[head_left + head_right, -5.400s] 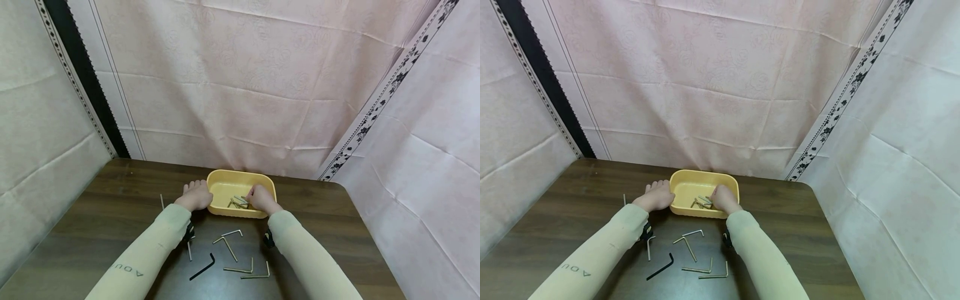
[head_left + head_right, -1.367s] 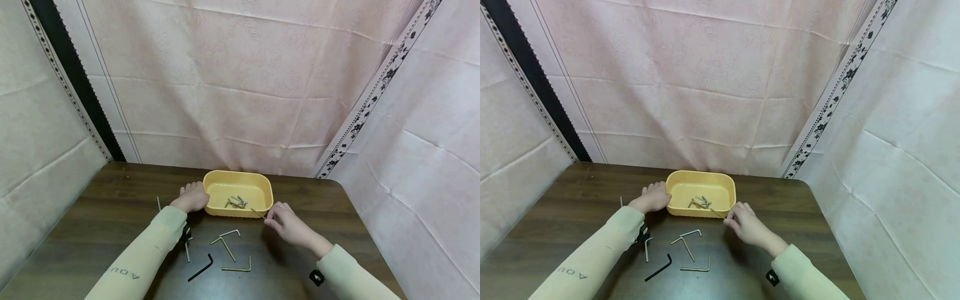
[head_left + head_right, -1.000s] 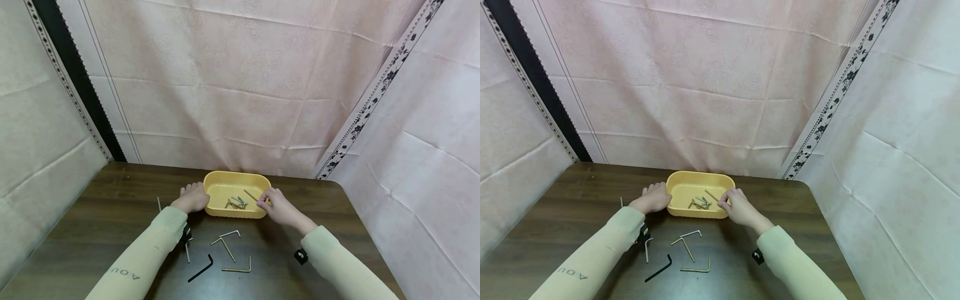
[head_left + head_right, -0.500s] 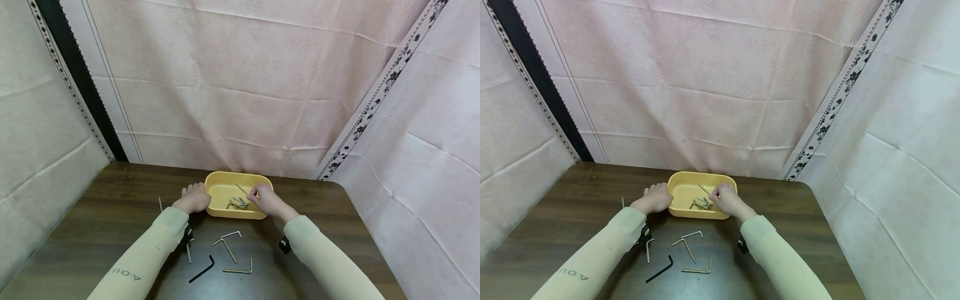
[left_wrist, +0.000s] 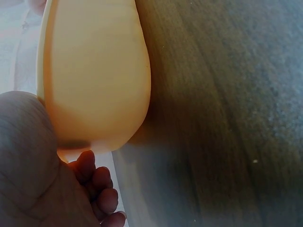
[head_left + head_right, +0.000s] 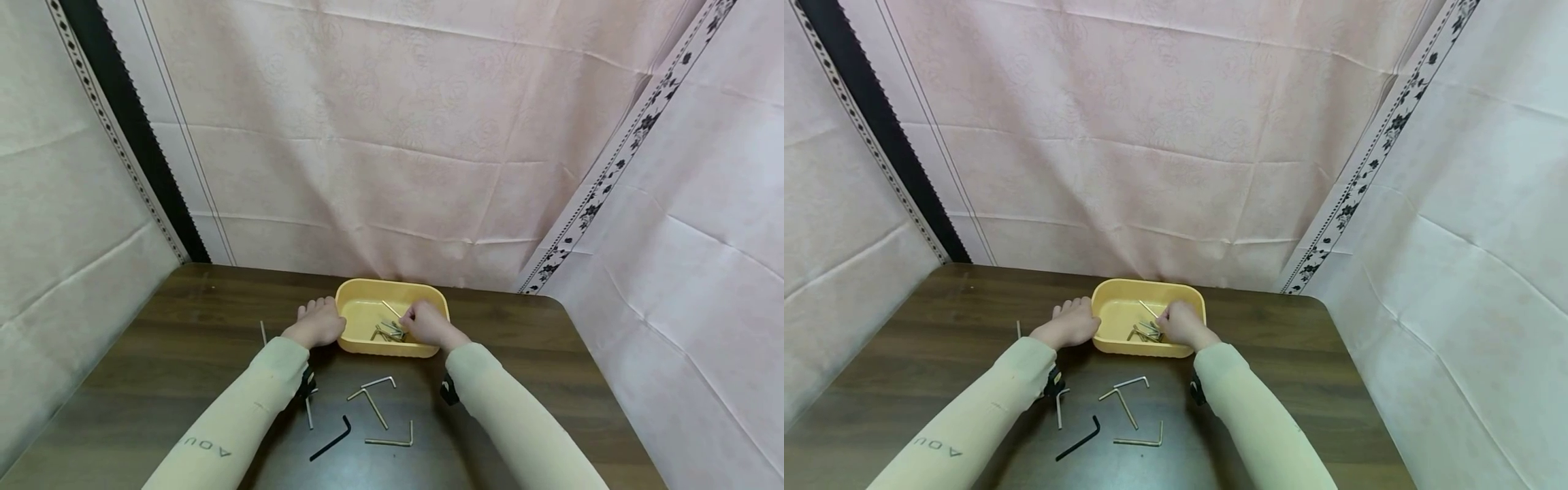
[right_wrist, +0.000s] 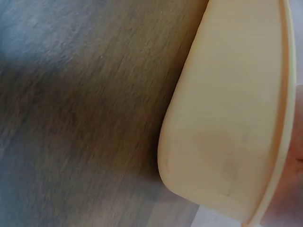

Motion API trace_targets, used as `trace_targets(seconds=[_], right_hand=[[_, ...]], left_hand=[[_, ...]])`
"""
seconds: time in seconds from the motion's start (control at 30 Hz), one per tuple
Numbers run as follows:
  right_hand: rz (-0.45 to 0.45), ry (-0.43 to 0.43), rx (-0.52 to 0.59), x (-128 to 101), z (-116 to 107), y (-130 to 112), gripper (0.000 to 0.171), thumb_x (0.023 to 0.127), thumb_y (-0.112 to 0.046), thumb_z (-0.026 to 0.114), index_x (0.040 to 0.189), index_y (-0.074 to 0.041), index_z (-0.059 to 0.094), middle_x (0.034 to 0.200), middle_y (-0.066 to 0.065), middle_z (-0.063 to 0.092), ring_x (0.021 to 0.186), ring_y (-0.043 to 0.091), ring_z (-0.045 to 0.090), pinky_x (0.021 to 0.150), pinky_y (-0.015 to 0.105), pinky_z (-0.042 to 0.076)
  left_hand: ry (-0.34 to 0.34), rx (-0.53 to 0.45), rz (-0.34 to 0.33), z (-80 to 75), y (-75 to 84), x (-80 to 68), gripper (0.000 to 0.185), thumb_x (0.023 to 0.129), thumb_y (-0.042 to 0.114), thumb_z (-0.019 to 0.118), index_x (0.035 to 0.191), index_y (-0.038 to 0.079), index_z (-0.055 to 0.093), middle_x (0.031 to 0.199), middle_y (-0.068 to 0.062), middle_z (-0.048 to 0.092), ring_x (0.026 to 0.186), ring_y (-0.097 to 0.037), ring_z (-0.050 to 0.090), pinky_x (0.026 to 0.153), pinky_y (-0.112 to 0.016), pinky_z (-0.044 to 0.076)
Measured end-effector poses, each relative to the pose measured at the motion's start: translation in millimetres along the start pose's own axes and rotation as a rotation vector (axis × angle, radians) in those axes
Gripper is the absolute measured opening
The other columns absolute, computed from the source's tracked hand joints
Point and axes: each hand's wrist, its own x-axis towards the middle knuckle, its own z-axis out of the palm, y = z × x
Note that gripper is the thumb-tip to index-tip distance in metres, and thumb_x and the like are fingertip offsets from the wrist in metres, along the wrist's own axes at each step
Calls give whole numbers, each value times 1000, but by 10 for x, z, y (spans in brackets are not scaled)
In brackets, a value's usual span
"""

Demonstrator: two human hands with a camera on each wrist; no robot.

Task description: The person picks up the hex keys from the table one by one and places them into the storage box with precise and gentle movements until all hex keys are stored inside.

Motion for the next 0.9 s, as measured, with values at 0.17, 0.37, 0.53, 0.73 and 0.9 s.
trace_targets(seconds=[0.17, 0.37, 0.53, 0.73, 0.9], right_hand=[[86, -64, -14, 31, 18, 20, 53, 96, -21, 60, 48, -15, 39, 42, -8, 26, 38, 10, 24, 42, 26, 23], [132, -95, -4, 82, 59, 39, 56, 96, -22, 60, 45, -15, 38, 40, -7, 26, 37, 10, 21, 42, 26, 22], [150, -107, 8, 120, 102, 63, 56, 96, -23, 60, 44, -16, 39, 40, -7, 27, 37, 9, 21, 41, 26, 22], [135, -56, 14, 101, 87, 48, 46, 96, -19, 58, 53, -14, 43, 48, -5, 34, 43, 12, 31, 46, 26, 28], [111, 29, 41, 46, 35, -17, 22, 95, -17, 60, 73, -12, 55, 67, -2, 50, 60, 15, 47, 58, 29, 39]], left_hand=[[-8, -2, -1, -9, 14, -5, 50, 97, 30, 43, 132, -5, 42, 114, -18, 47, 102, -34, 38, 90, -48, 25], [-21, -1, -2, -24, 13, -1, 50, 97, 31, 44, 132, -4, 42, 112, -16, 47, 101, -33, 38, 88, -48, 25], [-21, 0, -6, -18, -1, 12, 50, 96, 31, 45, 132, -4, 42, 111, -16, 47, 100, -33, 38, 88, -48, 26], [-17, 7, 0, -5, -6, 18, 49, 97, 31, 44, 131, -4, 42, 111, -16, 47, 100, -33, 38, 88, -48, 26], [-11, 3, 12, -9, -12, 9, 50, 97, 30, 44, 133, -5, 41, 111, -17, 46, 100, -34, 37, 88, -49, 25]])
